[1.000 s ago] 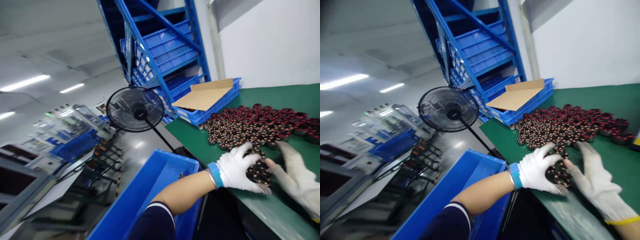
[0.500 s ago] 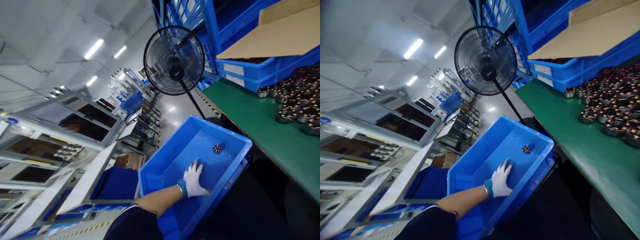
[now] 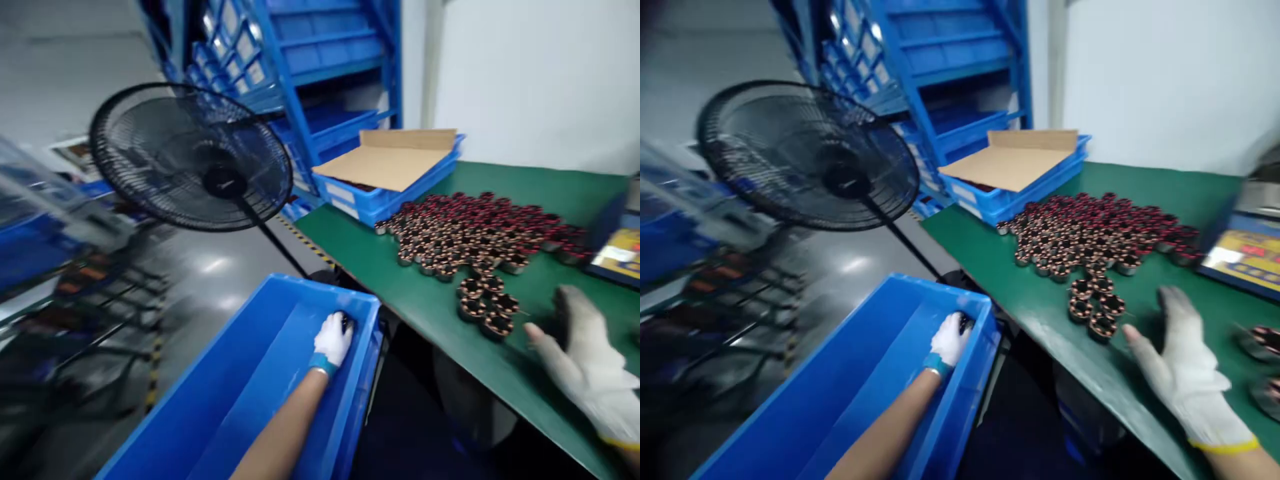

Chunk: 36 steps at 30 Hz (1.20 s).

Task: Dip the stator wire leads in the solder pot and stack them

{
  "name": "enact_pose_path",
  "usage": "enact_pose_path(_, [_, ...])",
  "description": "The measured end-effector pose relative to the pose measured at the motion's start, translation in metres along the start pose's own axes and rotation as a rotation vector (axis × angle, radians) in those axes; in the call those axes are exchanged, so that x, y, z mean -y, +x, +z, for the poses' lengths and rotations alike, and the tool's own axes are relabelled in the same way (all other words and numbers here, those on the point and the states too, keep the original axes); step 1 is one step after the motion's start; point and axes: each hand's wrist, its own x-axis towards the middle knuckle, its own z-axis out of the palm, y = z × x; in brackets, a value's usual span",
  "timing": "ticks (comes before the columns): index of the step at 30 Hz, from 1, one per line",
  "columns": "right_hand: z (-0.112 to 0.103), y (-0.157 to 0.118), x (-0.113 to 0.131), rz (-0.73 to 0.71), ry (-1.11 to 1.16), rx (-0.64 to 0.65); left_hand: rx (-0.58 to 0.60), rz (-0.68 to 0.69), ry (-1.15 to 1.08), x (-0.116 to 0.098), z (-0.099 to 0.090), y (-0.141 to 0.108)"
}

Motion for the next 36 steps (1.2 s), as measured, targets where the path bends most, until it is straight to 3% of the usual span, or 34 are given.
enact_pose_path(5, [-0.023, -0.028, -0.001, -0.001, -0.006, 0.047, -0.201, -0.068, -0.264, 0.008, -0.011, 0.005])
enact_pose_path(9, [-0.03, -0.033, -0.016, 0.109, -0.117, 0.043, -0.432, -0.033, -0.479, -0.001, -0.049, -0.008])
enact_pose_path(12, [-0.032, -0.032, -0.025, 0.189, -0.111, -0.034, -0.479, 0.16, -0.608, -0.04, -0.084, -0.029])
enact_pose_path(14, [-0.03, -0.031, -0.028, 0.197, -0.066, -0.074, -0.37, 0.401, -0.611, -0.082, -0.097, -0.05])
enact_pose_path(15, [-0.028, -0.031, -0.029, 0.181, -0.035, -0.087, -0.256, 0.545, -0.546, -0.106, -0.097, -0.062])
enact_pose_path(17, [-0.025, -0.033, -0.03, 0.134, 0.041, -0.118, -0.012, 0.89, -0.347, -0.155, -0.085, -0.086])
enact_pose_path(18, [-0.024, -0.034, -0.031, 0.108, 0.088, -0.139, 0.028, 1.051, -0.261, -0.178, -0.072, -0.097])
enact_pose_path(20, [-0.024, -0.037, -0.031, 0.066, 0.187, -0.199, 0.02, 1.354, -0.078, -0.216, -0.039, -0.113])
enact_pose_path(22, [-0.026, -0.042, -0.031, 0.024, 0.254, -0.255, -0.089, 1.541, 0.128, -0.245, -0.005, -0.119])
enact_pose_path(26, [-0.03, -0.049, -0.025, -0.071, 0.253, -0.283, -0.202, 1.548, 0.254, -0.279, 0.038, -0.099])
enact_pose_path(31, [-0.032, -0.052, -0.009, -0.187, 0.226, -0.283, -0.242, 1.461, 0.227, -0.303, 0.047, -0.062])
enact_pose_path(33, [-0.04, -0.053, -0.004, -0.238, 0.225, -0.291, -0.284, 1.425, 0.151, -0.309, 0.048, -0.066])
enact_pose_path(36, [-0.069, -0.053, -0.016, -0.339, 0.201, -0.345, -0.259, 1.442, -0.075, -0.324, 0.054, -0.093])
